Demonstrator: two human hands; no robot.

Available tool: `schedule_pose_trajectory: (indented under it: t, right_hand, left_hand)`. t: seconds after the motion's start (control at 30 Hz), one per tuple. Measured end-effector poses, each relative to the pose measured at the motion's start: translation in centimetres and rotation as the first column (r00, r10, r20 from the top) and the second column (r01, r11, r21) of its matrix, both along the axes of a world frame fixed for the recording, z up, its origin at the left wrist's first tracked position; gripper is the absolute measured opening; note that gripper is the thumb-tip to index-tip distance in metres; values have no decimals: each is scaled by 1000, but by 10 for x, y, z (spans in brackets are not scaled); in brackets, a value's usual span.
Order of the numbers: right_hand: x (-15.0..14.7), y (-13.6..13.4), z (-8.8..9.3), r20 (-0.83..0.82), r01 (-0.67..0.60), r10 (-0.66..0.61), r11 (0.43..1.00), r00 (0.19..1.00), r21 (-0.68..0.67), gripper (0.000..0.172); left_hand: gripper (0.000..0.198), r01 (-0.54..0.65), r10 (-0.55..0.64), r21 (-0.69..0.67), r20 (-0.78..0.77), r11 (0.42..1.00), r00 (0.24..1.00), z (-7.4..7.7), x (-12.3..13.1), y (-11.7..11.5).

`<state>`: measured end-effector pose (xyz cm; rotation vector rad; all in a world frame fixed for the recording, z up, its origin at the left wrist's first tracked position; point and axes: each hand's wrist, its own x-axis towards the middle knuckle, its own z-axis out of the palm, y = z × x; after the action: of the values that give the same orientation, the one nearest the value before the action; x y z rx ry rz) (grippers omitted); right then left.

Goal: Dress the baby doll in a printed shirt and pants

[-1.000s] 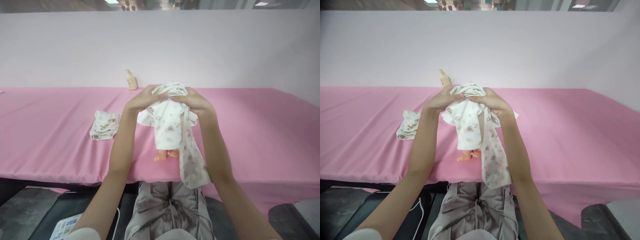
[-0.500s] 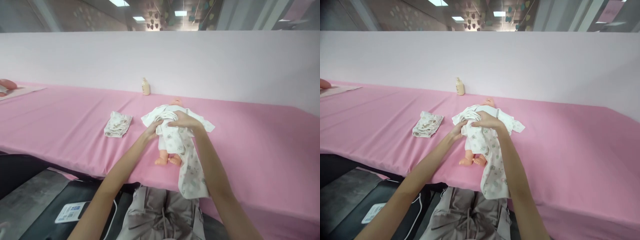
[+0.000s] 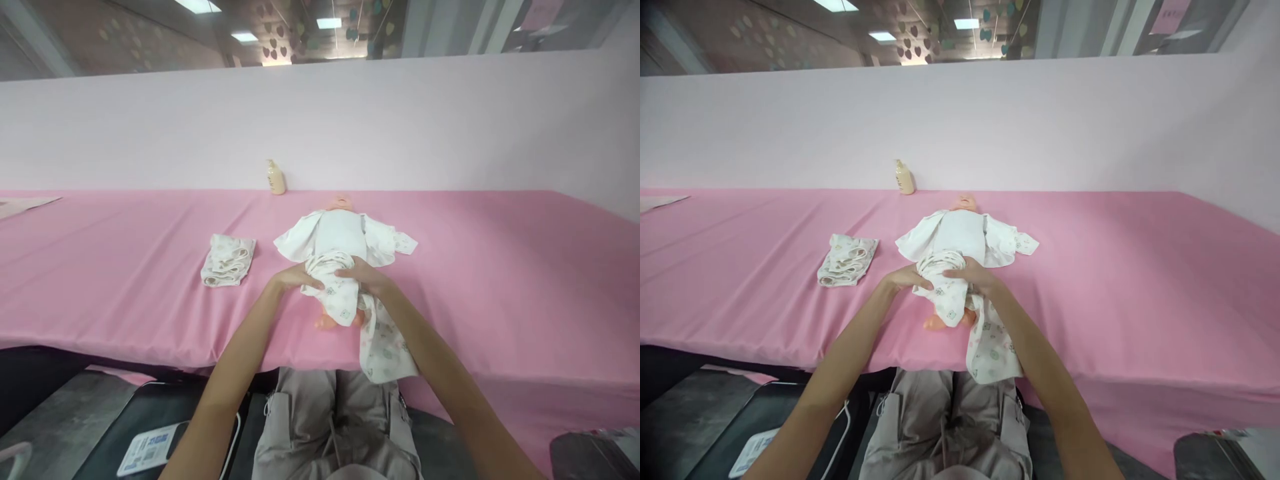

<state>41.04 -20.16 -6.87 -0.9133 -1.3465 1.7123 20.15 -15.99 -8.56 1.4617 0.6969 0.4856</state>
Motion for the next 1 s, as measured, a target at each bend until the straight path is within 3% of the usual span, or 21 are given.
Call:
schedule_pose_trajectory:
  t: [0.1, 0.2, 0.27, 0.37, 0.47, 0.57, 0.63, 0.83, 1.0]
  right_hand:
    - [3, 1, 3, 134, -80, 71, 995, 988, 63, 59]
    - [4, 2, 2, 157, -13, 11, 1000, 988, 14, 48]
    - [1, 2, 0, 70, 39, -36, 999, 997, -38, 39]
    - [-4, 2, -2, -111, 109, -123, 986, 986, -124, 27]
    - [-8, 6, -5, -211, 159, -203, 965, 956, -211, 22]
    - [-9, 9, -8, -252, 174, -231, 958, 940, -229, 24]
    - [-8, 8, -8, -258, 169, -223, 962, 940, -216, 29]
    - [2, 1, 2, -119, -17, 7, 996, 993, -86, 51]
    - [1, 1, 3, 23, 91, -88, 985, 996, -149, 42]
  left_hand:
    - [59, -171, 184, -81, 205, 982, 961, -10, 4, 1]
    - [56, -255, 295, -170, 282, 952, 913, -17, 12, 3]
    - [51, -282, 333, -210, 270, 936, 904, -17, 16, 4]
    - [46, -282, 343, -259, 230, 924, 911, -16, 18, 6]
    - [56, -236, 290, -244, 217, 941, 932, -16, 16, 8]
    - [70, -153, 188, -190, 188, 970, 964, -17, 12, 10]
    - [69, -132, 165, -189, 166, 973, 972, -18, 10, 11]
    - [53, -128, 156, -194, 135, 973, 978, -18, 12, 11]
    - [46, -200, 218, -174, 94, 964, 971, -9, 15, 6]
